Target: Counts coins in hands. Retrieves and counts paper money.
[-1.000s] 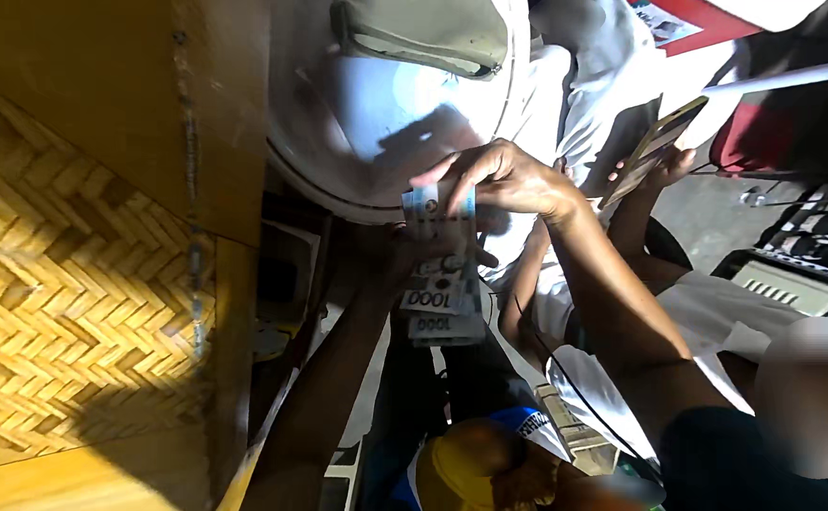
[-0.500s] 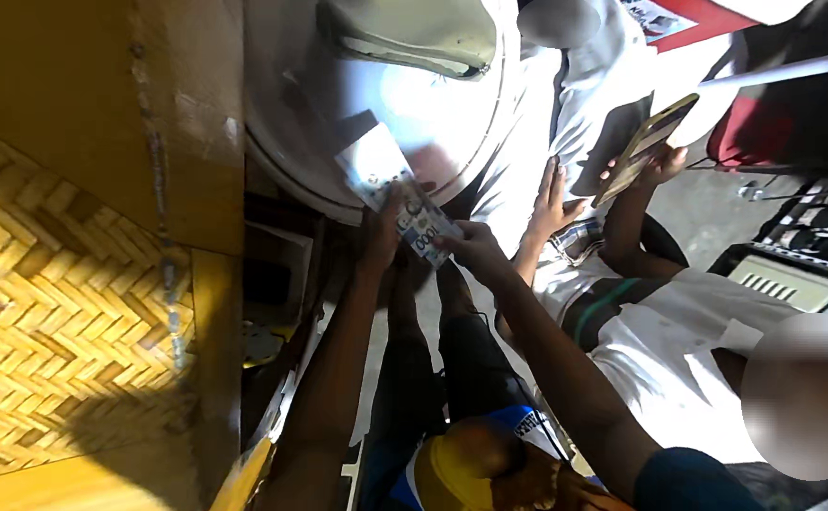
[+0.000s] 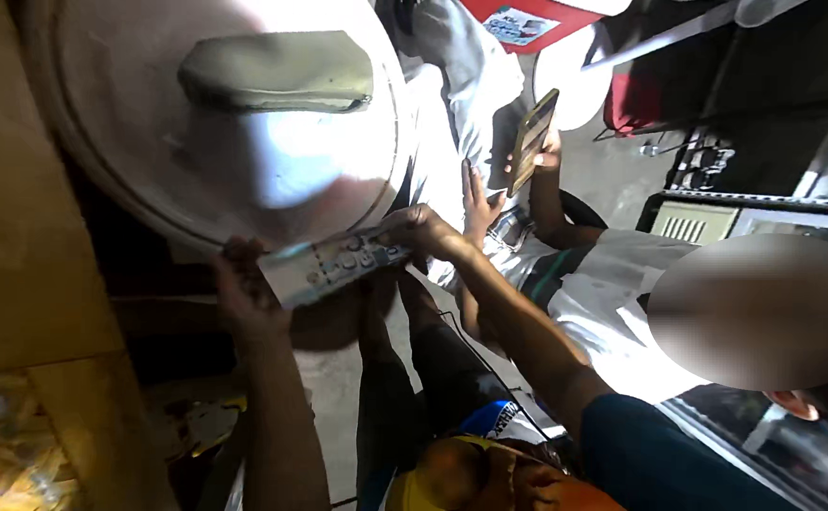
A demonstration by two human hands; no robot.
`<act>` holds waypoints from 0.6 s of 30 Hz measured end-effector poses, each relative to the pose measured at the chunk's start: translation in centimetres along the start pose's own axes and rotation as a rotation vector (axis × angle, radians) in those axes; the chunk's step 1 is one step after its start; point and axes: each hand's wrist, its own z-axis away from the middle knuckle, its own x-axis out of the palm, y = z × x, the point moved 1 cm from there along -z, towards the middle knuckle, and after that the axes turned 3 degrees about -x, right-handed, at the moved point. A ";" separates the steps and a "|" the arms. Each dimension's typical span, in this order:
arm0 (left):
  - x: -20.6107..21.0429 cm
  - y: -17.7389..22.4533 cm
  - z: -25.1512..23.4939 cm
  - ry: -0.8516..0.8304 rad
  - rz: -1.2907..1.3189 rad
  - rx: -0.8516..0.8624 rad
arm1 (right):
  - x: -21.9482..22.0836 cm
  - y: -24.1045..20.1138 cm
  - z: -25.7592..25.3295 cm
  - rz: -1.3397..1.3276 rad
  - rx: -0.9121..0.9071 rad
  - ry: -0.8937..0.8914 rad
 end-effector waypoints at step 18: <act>8.0 -3.1 -0.2 -0.172 -0.526 -0.480 | -0.1 -4.2 -5.2 0.407 -0.317 -0.012</act>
